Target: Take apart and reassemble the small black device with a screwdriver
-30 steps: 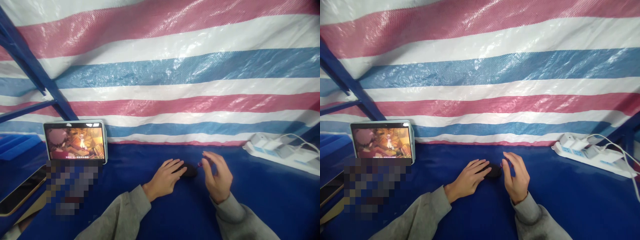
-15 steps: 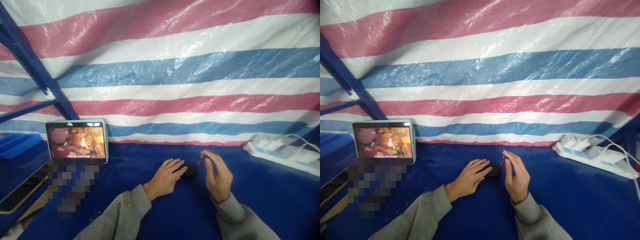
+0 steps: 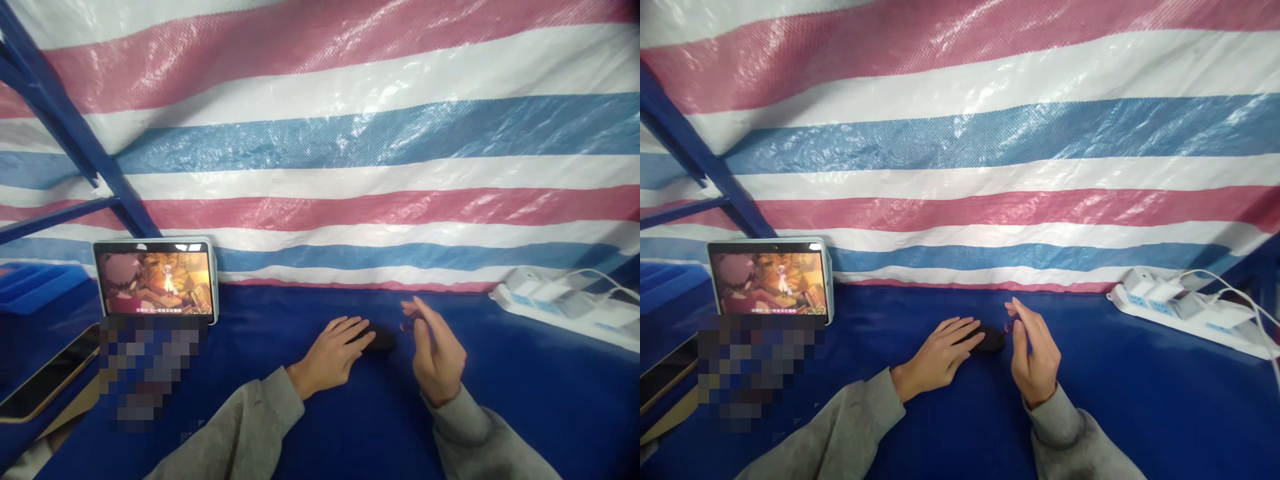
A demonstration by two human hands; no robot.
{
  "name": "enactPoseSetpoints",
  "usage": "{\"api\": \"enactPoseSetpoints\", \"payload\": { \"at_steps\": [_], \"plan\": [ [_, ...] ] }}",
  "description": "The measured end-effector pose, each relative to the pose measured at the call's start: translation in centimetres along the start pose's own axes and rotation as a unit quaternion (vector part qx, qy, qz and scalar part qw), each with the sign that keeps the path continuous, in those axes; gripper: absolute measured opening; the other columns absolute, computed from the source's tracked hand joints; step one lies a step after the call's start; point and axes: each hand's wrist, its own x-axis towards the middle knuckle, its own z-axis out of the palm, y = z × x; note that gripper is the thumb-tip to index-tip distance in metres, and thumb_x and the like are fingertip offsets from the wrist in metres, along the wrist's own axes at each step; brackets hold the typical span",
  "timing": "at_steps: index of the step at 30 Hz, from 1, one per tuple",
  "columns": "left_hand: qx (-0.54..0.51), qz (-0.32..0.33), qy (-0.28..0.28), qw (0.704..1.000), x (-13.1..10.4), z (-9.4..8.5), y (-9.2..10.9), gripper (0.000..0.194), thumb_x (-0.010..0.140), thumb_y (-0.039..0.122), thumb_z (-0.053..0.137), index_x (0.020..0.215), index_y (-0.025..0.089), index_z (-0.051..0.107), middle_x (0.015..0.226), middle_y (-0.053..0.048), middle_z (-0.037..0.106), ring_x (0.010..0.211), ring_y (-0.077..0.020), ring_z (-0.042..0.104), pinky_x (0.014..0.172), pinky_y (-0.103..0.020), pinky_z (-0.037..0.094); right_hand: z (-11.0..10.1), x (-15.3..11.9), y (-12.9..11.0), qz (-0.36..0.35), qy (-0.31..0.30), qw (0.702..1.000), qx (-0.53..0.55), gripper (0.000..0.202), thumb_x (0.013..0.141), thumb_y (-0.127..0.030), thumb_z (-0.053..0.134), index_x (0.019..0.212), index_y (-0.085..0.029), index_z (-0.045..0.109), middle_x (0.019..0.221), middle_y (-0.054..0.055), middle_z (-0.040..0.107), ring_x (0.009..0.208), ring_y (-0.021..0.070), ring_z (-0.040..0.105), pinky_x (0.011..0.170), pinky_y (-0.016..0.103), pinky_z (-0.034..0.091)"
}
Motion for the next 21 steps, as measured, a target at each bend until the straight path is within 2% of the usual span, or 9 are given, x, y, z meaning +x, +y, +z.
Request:
{"api": "enactPoseSetpoints", "payload": {
  "at_steps": [6,14,21],
  "plan": [
    [-0.007,0.000,0.004,1.000,0.0,0.0,0.1,0.048,0.097,0.015,0.047,0.144,0.022,0.047,0.152,-0.008,0.046,0.143,-0.0233,0.040,0.117,-0.047,0.034,0.3,-0.7,0.5,0.042,0.038,0.998,-0.012,0.024,0.093,-0.025,0.058,0.116,-0.018,0.063,0.105,0.010,0.074,0.094,0.0226,0.071,0.085,0.044,0.060],
    [-0.012,-0.001,0.004,1.000,0.0,0.0,0.0,0.050,0.096,0.013,0.046,0.145,0.023,0.046,0.153,-0.008,0.045,0.143,-0.0234,0.039,0.117,-0.047,0.034,-0.1,0.1,-0.2,-0.029,0.025,0.999,0.011,0.030,0.095,-0.016,0.049,0.121,-0.019,0.063,0.119,0.013,0.071,0.112,0.0260,0.068,0.092,0.048,0.058],
    [-0.012,-0.003,0.005,1.000,-0.1,0.1,0.0,0.049,0.097,0.014,0.046,0.145,0.023,0.046,0.153,-0.007,0.045,0.143,-0.0228,0.040,0.118,-0.047,0.033,-0.1,0.3,0.0,-0.041,0.038,0.998,-0.011,0.028,0.092,-0.013,0.053,0.116,-0.021,0.065,0.107,0.010,0.073,0.102,0.0229,0.070,0.087,0.043,0.059]
  ]
}}
